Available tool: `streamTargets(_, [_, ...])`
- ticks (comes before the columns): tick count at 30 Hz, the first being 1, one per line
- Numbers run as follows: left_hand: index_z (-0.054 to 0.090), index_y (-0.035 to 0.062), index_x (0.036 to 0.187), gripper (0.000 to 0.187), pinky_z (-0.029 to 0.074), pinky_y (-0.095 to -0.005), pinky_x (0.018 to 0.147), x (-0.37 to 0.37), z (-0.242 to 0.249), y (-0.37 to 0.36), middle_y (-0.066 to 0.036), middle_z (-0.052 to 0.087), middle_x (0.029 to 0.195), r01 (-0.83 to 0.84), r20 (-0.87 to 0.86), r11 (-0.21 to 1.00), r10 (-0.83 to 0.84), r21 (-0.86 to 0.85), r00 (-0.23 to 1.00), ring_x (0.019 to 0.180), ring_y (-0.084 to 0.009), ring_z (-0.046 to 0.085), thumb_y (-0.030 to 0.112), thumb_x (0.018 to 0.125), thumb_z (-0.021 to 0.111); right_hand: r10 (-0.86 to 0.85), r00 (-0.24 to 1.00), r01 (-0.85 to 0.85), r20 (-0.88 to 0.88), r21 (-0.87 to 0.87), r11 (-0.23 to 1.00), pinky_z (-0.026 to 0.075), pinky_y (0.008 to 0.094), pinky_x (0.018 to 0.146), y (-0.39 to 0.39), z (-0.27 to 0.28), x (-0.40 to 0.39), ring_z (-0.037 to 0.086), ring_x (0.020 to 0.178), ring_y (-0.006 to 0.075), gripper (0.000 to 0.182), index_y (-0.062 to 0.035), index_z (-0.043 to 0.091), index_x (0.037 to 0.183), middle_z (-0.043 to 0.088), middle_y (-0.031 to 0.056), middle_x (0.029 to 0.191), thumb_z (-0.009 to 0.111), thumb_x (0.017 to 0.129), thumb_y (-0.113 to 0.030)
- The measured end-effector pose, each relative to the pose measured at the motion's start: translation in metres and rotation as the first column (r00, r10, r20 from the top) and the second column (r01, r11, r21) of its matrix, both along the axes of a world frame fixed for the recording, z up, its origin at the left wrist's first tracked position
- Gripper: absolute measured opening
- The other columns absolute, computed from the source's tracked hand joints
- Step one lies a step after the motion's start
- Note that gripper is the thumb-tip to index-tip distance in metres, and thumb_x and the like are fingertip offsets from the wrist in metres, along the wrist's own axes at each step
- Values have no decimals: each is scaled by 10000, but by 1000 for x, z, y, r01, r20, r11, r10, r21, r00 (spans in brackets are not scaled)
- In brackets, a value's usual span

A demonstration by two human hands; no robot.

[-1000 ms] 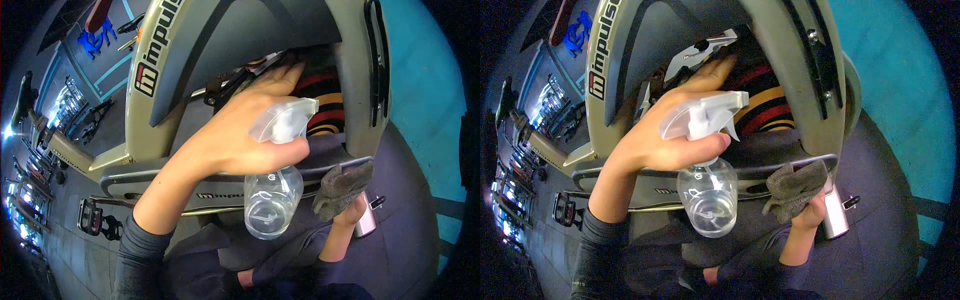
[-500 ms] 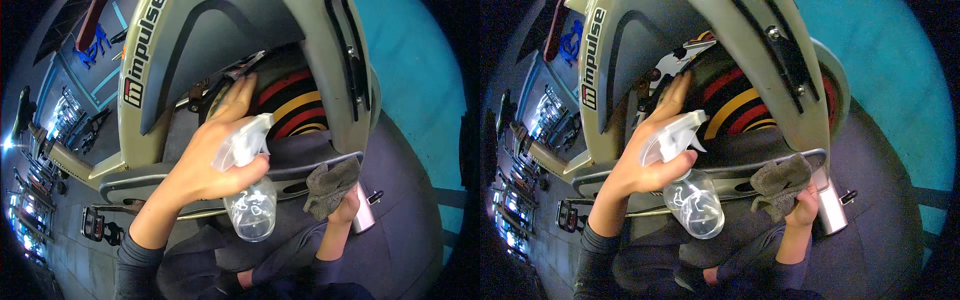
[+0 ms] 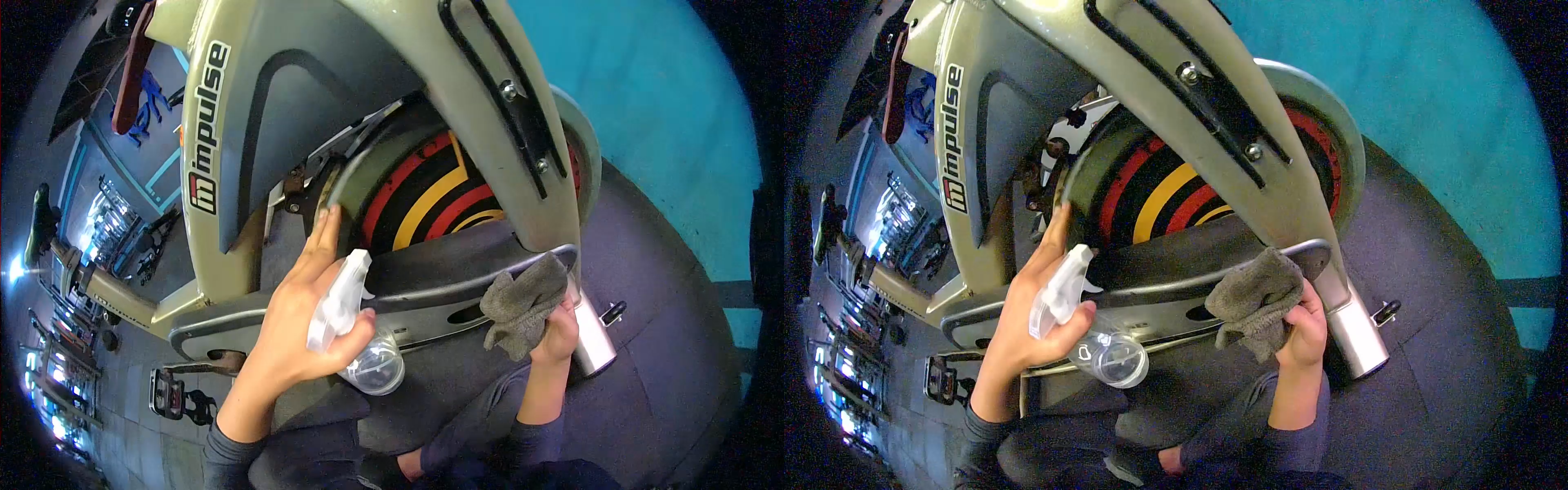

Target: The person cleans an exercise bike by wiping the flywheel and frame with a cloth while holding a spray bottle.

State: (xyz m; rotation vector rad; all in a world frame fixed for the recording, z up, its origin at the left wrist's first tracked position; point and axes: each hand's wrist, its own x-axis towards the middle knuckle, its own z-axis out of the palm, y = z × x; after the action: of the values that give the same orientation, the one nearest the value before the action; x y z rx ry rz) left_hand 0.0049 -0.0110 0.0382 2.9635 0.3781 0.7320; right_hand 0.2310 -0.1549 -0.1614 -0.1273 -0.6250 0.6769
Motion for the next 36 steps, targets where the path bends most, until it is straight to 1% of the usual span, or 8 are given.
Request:
streamTargets(5, [618, -52, 1046, 472, 287, -496, 1121, 2, 13, -12, -358, 331, 1448, 1, -33, 1000, -1, 13, 999, 1347, -508, 335, 225, 664, 646, -19, 999, 18, -30, -47, 999, 444, 431, 1037, 0, -1, 1, 603, 1142, 319, 591, 81, 520, 1289, 607, 198, 1249, 498, 704, -1])
streamTargets(7, [615, -50, 1039, 473, 276, -492, 1128, 12, 21, -12, -355, 327, 1451, 107, 21, 987, -110, 121, 994, 1354, -507, 323, 230, 660, 645, -18, 999, 17, -26, -63, 998, 444, 430, 1036, 1, -1, 0, 605, 1139, 319, 590, 81, 520, 1289, 608, 196, 1249, 500, 705, -2])
streamTargets(8, [615, -50, 1039, 473, 276, -492, 1128, 17, 23, -9, -355, 327, 1451, 102, 26, 988, -106, 119, 994, 1354, -507, 323, 230, 660, 645, -8, 1000, 7, -26, -50, 999, 443, 435, 1037, 2, -2, 0, 604, 1140, 322, 587, 79, 520, 1290, 608, 197, 1249, 500, 710, -5])
streamTargets(11, [608, -45, 1049, 476, 267, -463, 1133, 32, 29, 4, -365, 302, 1460, 280, 41, 960, -281, 23, 959, 1384, -498, 270, 247, 675, 644, 24, 1000, -24, -16, -19, 1000, 439, 448, 1042, 4, -1, -1, 598, 1150, 330, 585, 76, 517, 1295, 603, 201, 1255, 498, 718, -12])
streamTargets(14, [608, -40, 1069, 490, 272, -450, 1129, 42, 26, 13, -374, 293, 1459, 319, 58, 947, -317, -33, 947, 1388, -499, 261, 258, 682, 645, 37, 999, -37, -6, 6, 999, 432, 462, 1048, 4, 1, -1, 586, 1168, 339, 588, 73, 509, 1305, 594, 207, 1267, 497, 725, -21])
streamTargets(21, [605, -49, 1075, 513, 226, -458, 1154, 39, 22, 18, -373, 288, 1460, 270, 49, 963, -269, -16, 962, 1387, -490, 263, 280, 682, 641, 37, 999, -36, -7, 51, 998, 432, 478, 1048, 4, 1, -1, 580, 1177, 351, 574, 69, 506, 1305, 586, 224, 1271, 495, 739, -32])
streamTargets(27, [600, -53, 1068, 503, 200, -487, 1161, 39, 20, 15, -359, 286, 1468, 240, 62, 970, -237, -43, 969, 1388, -480, 265, 276, 688, 631, -1, 1000, 1, -12, -3, 1000, 437, 474, 1044, 0, 3, 0, 593, 1157, 349, 569, 67, 510, 1300, 594, 223, 1257, 493, 738, -26])
streamTargets(36, [596, -60, 1073, 500, 211, -477, 1155, 37, 16, 16, -348, 287, 1477, 231, 82, 969, -224, -88, 971, 1412, -451, 253, 265, 694, 625, -3, 1000, 3, 2, -26, 1000, 428, 474, 1052, -5, -3, 7, 582, 1174, 350, 591, 67, 500, 1314, 589, 217, 1270, 521, 732, -35])
